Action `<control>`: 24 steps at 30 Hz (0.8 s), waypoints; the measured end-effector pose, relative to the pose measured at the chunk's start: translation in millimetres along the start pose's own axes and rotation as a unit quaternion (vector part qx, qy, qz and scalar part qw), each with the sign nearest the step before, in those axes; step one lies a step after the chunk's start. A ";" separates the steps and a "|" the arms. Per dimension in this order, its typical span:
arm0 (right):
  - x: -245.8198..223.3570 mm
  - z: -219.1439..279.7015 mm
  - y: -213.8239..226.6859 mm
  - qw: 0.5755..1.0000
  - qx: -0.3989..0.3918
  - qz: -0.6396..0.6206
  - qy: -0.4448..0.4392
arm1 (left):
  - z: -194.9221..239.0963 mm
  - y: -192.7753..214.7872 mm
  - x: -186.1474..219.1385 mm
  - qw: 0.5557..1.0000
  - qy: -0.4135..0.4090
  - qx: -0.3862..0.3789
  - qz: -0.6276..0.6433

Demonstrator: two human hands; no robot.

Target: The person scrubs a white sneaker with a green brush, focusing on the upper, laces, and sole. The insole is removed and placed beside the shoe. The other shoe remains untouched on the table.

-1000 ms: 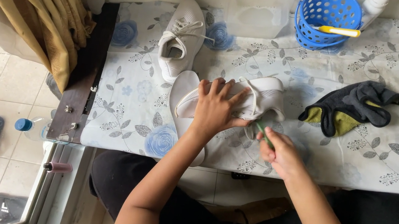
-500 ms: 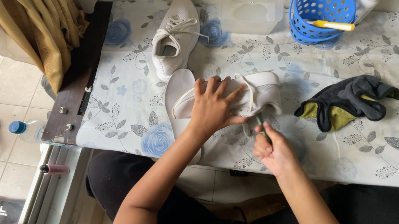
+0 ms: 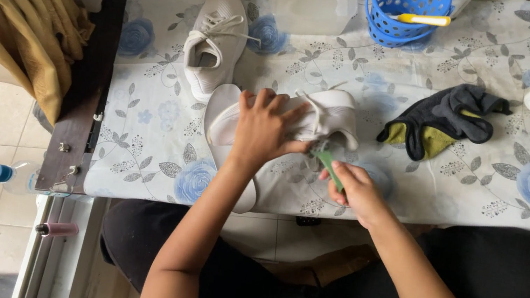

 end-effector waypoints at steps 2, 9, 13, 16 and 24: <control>-16.6 19.2 -4.1 0.994 0.008 0.107 0.020 | -0.6 8.5 -9.0 0.999 0.016 -0.041 0.020; -64.3 68.0 7.8 0.941 0.087 0.316 0.086 | 2.2 -8.3 -53.6 0.947 0.164 -0.204 0.187; -70.2 65.6 31.5 0.940 0.121 0.297 0.121 | 2.4 5.4 -48.0 0.929 0.193 -0.228 0.218; -78.8 67.5 37.7 0.938 0.175 0.272 0.126 | 6.7 -7.6 -49.1 0.938 0.184 -0.215 0.200; -77.1 74.1 26.7 0.915 0.219 0.300 0.157 | 27.0 9.2 -25.1 0.988 0.148 0.001 0.048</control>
Point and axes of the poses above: each hand's wrist, its own z-axis away from the middle knuckle, its own y-axis out of the back of the hand, x = y × z, the point moved 6 cm from there along -z, towards the middle knuckle, and after that the axes turned 9 degrees about -y, right-handed, at the moved point
